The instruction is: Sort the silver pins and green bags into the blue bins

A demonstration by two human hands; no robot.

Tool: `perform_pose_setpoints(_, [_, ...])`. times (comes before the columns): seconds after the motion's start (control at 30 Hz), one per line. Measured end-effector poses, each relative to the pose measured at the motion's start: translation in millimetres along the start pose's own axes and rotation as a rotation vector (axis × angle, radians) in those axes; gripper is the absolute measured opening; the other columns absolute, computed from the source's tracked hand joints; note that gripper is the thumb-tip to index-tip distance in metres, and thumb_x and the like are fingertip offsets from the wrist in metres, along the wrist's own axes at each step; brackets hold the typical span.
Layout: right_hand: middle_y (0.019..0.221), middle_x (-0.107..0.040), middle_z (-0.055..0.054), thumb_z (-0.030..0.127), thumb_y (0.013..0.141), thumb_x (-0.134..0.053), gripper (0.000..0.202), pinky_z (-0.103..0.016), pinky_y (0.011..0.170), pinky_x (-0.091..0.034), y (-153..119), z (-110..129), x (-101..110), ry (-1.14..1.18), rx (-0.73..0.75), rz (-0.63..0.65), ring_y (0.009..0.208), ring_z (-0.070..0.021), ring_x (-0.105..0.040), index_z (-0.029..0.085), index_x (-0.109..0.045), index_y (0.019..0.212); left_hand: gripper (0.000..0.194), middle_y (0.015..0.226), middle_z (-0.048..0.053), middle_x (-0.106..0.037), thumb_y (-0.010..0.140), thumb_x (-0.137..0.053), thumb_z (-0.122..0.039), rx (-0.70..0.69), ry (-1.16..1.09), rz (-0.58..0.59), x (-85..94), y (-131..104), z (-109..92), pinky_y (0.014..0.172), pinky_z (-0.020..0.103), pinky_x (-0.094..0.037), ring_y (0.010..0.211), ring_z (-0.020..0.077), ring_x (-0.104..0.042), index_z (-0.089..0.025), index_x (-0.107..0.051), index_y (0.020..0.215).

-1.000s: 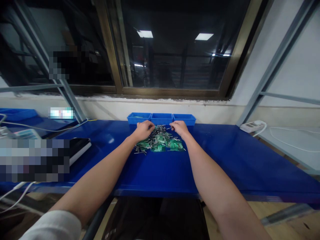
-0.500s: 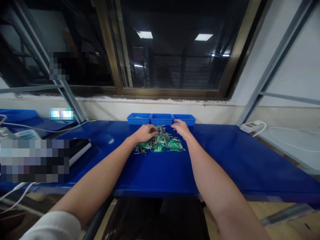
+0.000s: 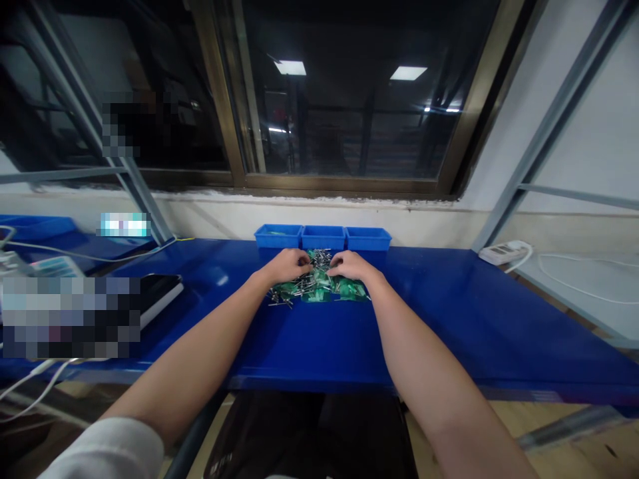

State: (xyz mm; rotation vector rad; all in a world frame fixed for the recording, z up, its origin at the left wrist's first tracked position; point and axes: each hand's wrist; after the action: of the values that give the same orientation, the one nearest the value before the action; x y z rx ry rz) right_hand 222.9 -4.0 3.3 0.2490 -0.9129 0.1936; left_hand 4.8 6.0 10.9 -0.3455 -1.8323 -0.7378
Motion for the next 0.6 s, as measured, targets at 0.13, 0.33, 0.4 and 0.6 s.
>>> perform_pose_setpoints(0.13, [0.088, -0.068, -0.005, 0.042, 0.059, -0.07, 0.032, -0.028, 0.063, -0.044, 1.5, -0.5, -1.3, -0.048, 0.038, -0.004, 0.077, -0.0196, -0.061, 0.022, -0.07, 0.083, 0.027, 0.084, 0.005, -0.068, 0.074, -0.052, -0.04, -0.02, 0.009, -0.003, -1.0, 0.4, 1.8, 0.068, 0.026, -0.044, 0.076, 0.0188, -0.061, -0.019, -0.066, 0.085])
perform_pose_setpoints(0.33, [0.082, -0.069, -0.005, 0.039, 0.063, -0.066, 0.024, -0.028, 0.064, -0.044, 0.3, 1.7, -1.6, -0.01, 0.032, -0.013, 0.076, -0.0197, -0.062, 0.02, -0.071, 0.078, 0.026, 0.083, 0.005, -0.068, 0.075, -0.052, -0.039, -0.044, 0.009, -0.007, -3.1, 1.2, 4.5, 0.067, 0.027, -0.045, 0.075, 0.0191, -0.061, -0.019, -0.066, 0.084])
perform_pose_setpoints(0.4, [0.081, -0.07, -0.004, 0.037, 0.066, -0.065, 0.021, -0.027, 0.066, -0.044, 1.0, 1.0, -2.1, -0.011, 0.013, -0.066, 0.076, -0.0189, -0.062, 0.02, -0.071, 0.077, 0.026, 0.082, 0.005, -0.068, 0.075, -0.052, -0.039, -0.046, 0.004, -0.005, -3.0, 1.1, 4.6, 0.066, 0.026, -0.045, 0.074, 0.019, -0.061, -0.019, -0.066, 0.083])
perform_pose_setpoints(0.6, [0.102, -0.066, -0.012, 0.046, 0.067, -0.063, 0.044, -0.028, 0.078, -0.043, 8.3, -7.5, -6.0, -0.213, -0.131, -0.203, 0.094, -0.0234, -0.059, 0.014, -0.067, 0.097, 0.026, 0.083, 0.006, -0.068, 0.075, -0.052, -0.038, -0.026, 0.003, -0.002, -1.7, 0.8, 3.2, 0.066, 0.025, -0.044, 0.075, 0.0181, -0.061, -0.017, -0.067, 0.083])
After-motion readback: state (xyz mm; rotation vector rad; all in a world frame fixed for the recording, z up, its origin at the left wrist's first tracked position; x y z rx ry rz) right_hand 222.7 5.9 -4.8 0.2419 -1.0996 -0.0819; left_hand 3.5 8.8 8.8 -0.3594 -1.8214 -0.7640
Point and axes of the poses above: each hand's wrist, its own y-axis towards the middle knuckle, its own x-axis out of the back of the hand, z = x × y
